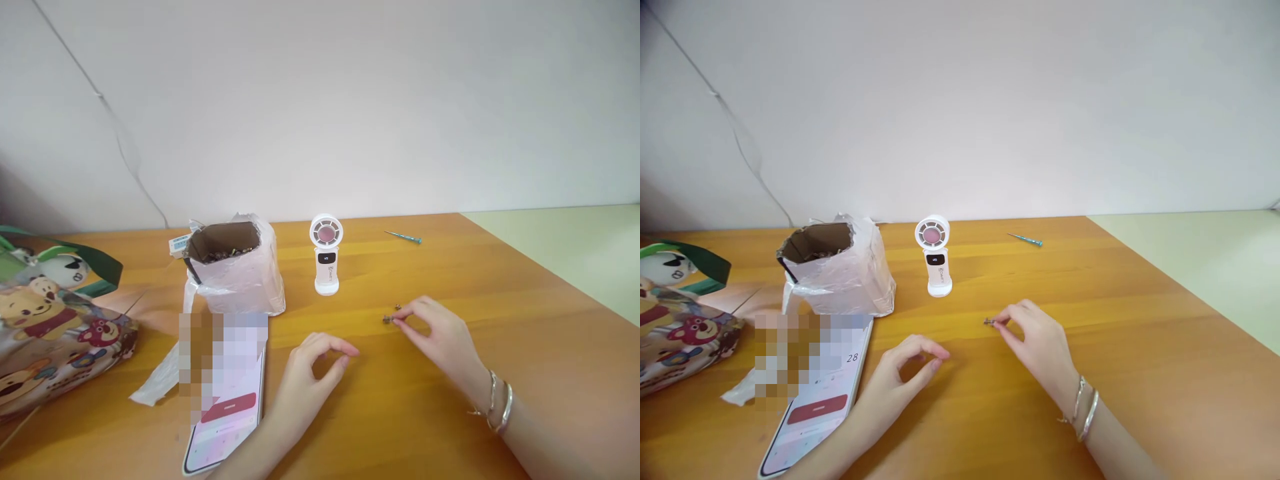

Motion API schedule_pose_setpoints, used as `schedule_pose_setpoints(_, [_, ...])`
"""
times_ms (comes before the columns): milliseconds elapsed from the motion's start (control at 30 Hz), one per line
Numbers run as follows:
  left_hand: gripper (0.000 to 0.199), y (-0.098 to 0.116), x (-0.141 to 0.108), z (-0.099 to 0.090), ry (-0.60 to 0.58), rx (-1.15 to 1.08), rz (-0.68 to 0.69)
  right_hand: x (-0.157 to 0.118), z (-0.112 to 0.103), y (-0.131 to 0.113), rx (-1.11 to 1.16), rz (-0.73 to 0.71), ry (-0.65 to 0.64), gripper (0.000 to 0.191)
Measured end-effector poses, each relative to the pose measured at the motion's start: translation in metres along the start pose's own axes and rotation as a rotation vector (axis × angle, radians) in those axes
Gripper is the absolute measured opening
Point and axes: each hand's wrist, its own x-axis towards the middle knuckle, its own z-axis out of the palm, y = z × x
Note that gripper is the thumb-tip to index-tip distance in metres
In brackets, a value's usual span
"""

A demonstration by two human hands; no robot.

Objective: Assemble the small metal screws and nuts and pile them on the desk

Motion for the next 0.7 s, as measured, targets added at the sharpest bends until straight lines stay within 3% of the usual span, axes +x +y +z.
schedule_pose_setpoints(100, [0.022,0.004,-0.001,-0.004,-0.029,0.066,0.093,0.007,0.001,0.019,-0.134,0.097,0.007,0.016])
schedule_pose_setpoints(267, [0.026,0.017,-0.007,-0.019,-0.015,0.193,0.330,0.010,0.012,0.028,-0.195,0.015,-0.050,0.016])
schedule_pose_setpoints(433, [0.024,0.046,-0.014,-0.073,0.188,0.481,0.575,0.006,0.019,0.034,-0.219,-0.040,-0.028,0.017])
schedule_pose_setpoints(500, [0.021,0.058,-0.012,-0.103,0.336,0.624,0.580,0.003,0.022,0.040,-0.260,-0.088,-0.019,0.019])
schedule_pose_setpoints(600, [0.021,0.071,0.001,-0.147,0.573,0.802,0.468,0.000,0.027,0.050,-0.279,-0.149,-0.034,0.020])
schedule_pose_setpoints(667, [0.022,0.072,0.017,-0.170,0.589,0.901,0.336,-0.002,0.031,0.053,-0.272,-0.162,-0.034,0.021])
schedule_pose_setpoints(700, [0.023,0.071,0.026,-0.179,0.522,0.937,0.270,-0.003,0.032,0.054,-0.257,-0.158,-0.029,0.022])
